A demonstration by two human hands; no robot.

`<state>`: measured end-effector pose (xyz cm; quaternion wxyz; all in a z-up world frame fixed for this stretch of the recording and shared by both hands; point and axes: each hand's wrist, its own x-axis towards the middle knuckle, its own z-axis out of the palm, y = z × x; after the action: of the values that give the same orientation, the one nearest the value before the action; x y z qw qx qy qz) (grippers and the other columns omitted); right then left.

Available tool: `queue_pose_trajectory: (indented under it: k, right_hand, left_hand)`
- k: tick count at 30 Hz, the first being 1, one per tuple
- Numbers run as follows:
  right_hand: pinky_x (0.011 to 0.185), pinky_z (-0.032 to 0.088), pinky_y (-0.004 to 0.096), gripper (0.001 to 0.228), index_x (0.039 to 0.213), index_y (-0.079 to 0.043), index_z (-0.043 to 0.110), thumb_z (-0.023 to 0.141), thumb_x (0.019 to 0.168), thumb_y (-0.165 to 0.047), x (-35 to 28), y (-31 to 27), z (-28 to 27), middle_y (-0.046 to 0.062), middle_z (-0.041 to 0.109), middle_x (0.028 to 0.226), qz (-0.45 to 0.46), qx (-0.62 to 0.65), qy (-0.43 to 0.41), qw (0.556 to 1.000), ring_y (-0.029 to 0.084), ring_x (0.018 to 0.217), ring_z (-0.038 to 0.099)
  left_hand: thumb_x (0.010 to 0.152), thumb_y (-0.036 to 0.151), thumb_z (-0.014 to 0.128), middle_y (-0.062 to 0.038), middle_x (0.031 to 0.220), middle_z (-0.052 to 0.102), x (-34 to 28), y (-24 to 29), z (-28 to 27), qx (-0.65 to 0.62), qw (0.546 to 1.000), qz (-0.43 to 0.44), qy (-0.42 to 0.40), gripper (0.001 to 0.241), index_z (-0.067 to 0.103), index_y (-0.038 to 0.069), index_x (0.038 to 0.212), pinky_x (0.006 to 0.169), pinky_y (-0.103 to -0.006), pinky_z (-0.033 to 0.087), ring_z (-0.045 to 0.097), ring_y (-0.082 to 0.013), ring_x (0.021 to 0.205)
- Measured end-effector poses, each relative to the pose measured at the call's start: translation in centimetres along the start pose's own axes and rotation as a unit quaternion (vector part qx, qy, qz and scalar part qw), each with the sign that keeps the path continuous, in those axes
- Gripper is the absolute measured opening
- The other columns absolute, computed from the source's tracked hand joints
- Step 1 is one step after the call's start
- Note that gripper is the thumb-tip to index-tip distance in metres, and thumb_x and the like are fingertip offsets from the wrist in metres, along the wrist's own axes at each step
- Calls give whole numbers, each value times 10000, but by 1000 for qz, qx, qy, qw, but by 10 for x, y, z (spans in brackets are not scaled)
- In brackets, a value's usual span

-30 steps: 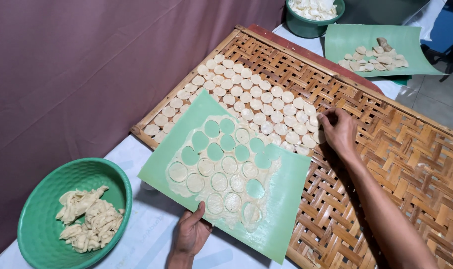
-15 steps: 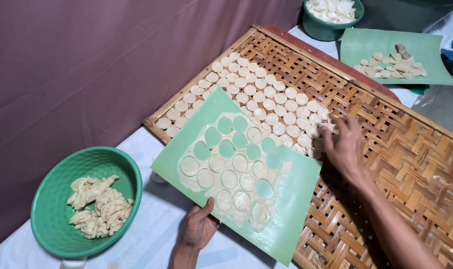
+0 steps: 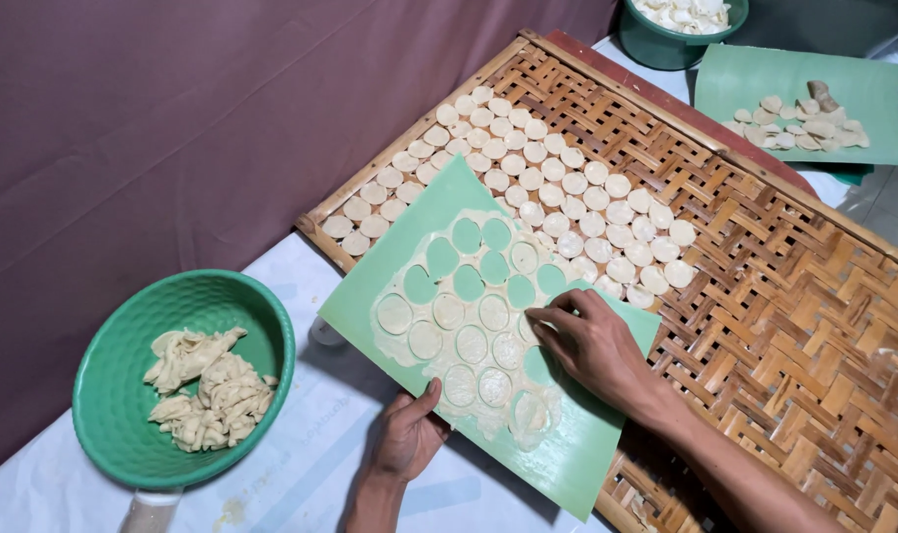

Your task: Rolling out dough, cutting circles using a mold, and placing the circles on a bamboo tray for drying.

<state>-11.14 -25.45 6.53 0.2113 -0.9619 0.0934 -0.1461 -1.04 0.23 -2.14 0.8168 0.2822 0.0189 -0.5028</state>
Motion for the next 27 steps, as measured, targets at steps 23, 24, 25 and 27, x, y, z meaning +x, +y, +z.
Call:
queue_pose_trajectory:
  k: [23,24,25,27]
  right_hand:
    - [662,596,324,210,1061,-76,608,710,901,-166,-3,-4,-7,60,681,945,-17,45,-22,999,201,762,648]
    - [607,619,315,258,1112,-69,591,706,909,-179,-4,-3,-8,77,681,924,-7,53,-15,998,199,688,659]
    - [607,619,315,258,1112,-69,591,706,909,-179,-3,-5,-10,77,681,924,-4,51,-14,999,199,688,659]
    - [712,623,319,191,1081,-41,687,670,915,-132,-1,-6,-15,91,731,987,-30,73,-4,997,213,821,692]
  left_hand:
    - [979,108,519,-253,1443,582,-8,7,18,20,999,-8,-33,528,454,-92,1464,1001,-405,492,607,-297,1221]
    - [977,99,516,-251,1452,578,-7,7,19,15,999,-9,-33,532,450,-91,1469,1020,-421,485,601,-309,1242]
    - [977,99,516,-251,1452,578,-6,6,18,16,999,-12,-35,532,450,-91,1469,1020,-421,485,601,-309,1242]
    - [976,91,505,-279,1475,547,-5,5,14,7,999,-6,-41,539,419,-101,1472,1035,-439,481,586,-340,1267]
